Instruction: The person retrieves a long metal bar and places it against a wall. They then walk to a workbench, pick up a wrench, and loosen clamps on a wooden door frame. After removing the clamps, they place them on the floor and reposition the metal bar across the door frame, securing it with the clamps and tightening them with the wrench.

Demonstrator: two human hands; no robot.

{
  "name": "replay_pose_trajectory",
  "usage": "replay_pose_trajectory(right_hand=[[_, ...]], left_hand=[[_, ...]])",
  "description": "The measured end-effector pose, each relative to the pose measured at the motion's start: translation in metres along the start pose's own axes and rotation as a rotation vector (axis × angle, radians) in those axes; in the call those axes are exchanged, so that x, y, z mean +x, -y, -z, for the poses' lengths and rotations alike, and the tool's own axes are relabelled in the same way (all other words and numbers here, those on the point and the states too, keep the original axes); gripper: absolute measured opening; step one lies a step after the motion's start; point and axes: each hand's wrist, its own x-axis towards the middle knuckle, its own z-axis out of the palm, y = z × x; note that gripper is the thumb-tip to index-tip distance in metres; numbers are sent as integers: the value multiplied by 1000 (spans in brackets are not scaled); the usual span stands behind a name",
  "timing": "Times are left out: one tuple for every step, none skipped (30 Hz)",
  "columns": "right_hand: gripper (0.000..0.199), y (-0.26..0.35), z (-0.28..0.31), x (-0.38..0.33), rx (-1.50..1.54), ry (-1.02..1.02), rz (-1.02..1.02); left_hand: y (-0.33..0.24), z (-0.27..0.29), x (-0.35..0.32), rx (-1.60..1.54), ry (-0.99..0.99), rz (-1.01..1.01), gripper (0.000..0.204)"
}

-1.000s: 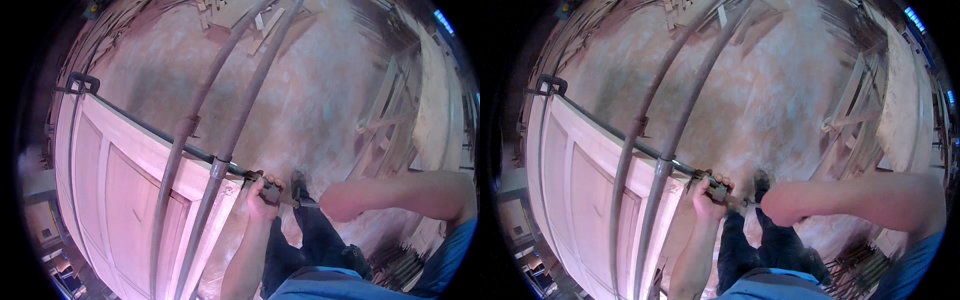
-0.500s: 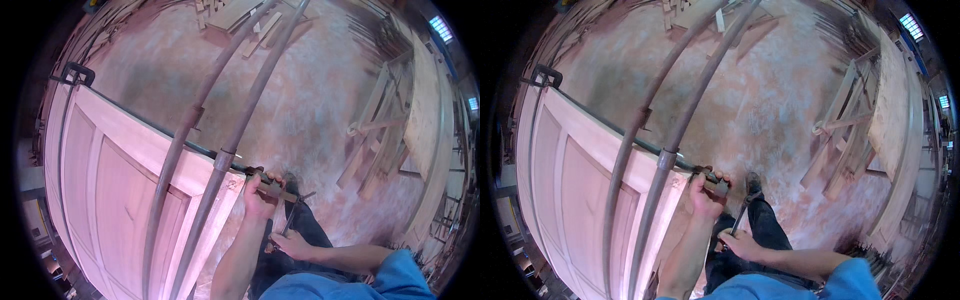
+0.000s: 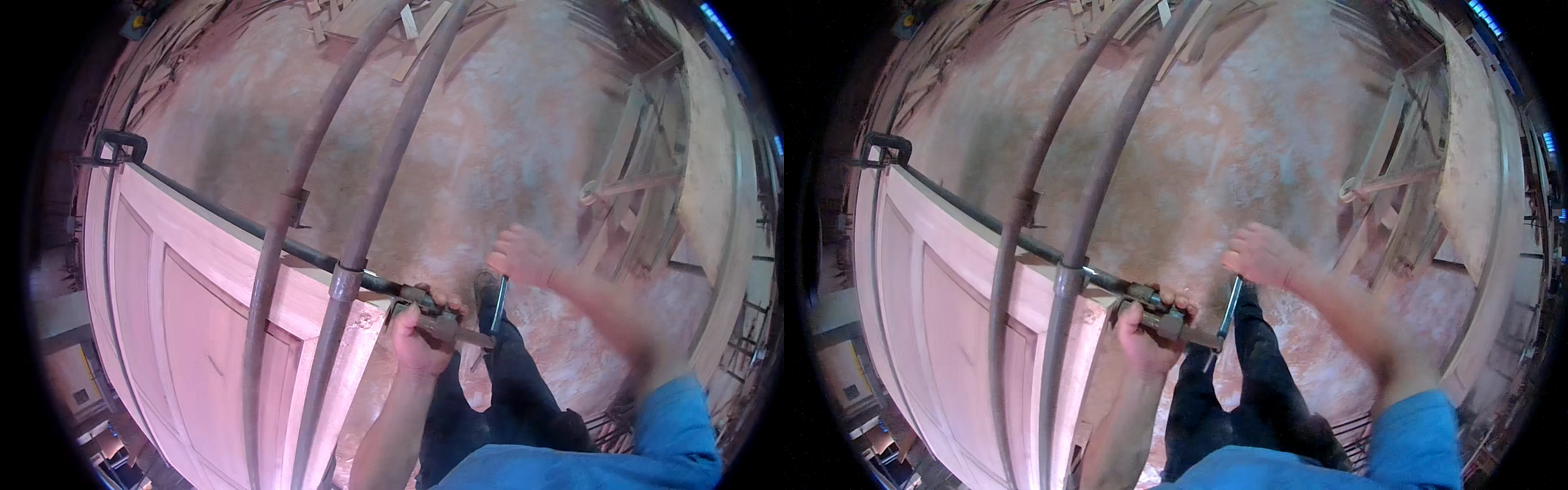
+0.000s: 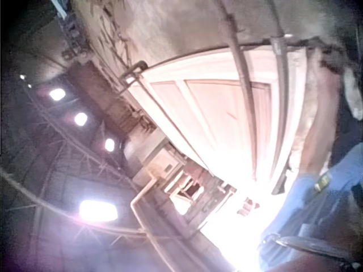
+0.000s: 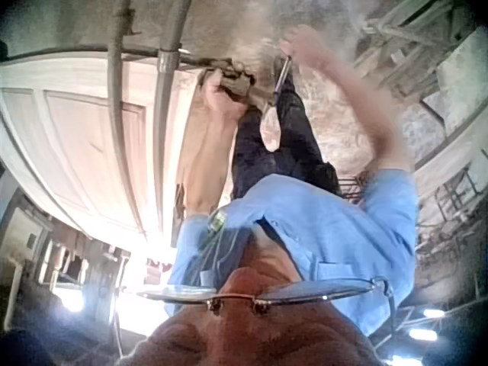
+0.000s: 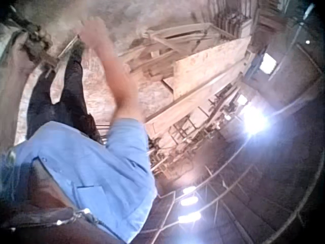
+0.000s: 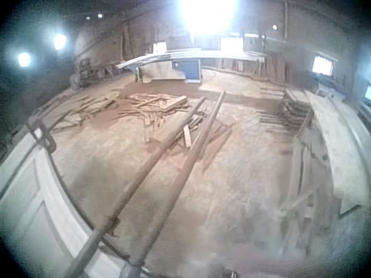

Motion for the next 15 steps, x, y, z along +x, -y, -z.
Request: replay_pose_trajectory(right_hand=[[14, -6, 33, 9, -60, 53, 60], [14, -10, 62, 19, -121, 106, 124], [14, -10, 89, 22, -187, 161, 196], [13, -1, 120, 24, -265, 267, 214], [11, 13, 152, 18, -355, 376, 213], [10, 25, 169, 15, -441, 479, 205], [10, 27, 171, 7, -413, 568, 180], [11, 27, 170, -5, -388, 655, 174], [11, 32, 164, -11, -393, 689, 248], [12, 30, 149, -37, -420, 730, 263], [13, 38, 67, -94, -345, 679, 104], [15, 47, 57, -96, -261, 782, 43], [18, 60, 49, -99, -164, 892, 13], [20, 52, 26, -88, -97, 880, -33], [21, 58, 35, -110, -24, 905, -158]], left_hand=[[4, -9, -1, -12, 64, 5, 36], [5, -16, 0, -27, 127, 6, 37], [4, -16, 1, -102, 157, 26, 34], [1, -12, -2, -114, 160, 2, 34], [2, -11, -4, -128, 176, -7, 34], [2, -13, -6, -135, 192, -13, 34], [6, -20, -8, -202, 159, 0, 30], [15, -12, -6, -81, -98, -6, 26], [28, 8, 1, 27, -361, -8, 23], [48, 39, 22, -19, -308, 49, 19], [69, 72, 29, -59, -432, 116, 19], [76, 105, 33, -127, -224, 67, 19], [68, 98, 17, -35, -241, -26, 19], [59, 89, 3, 60, -261, -111, 19], [59, 76, 1, 95, -280, -36, 18]])
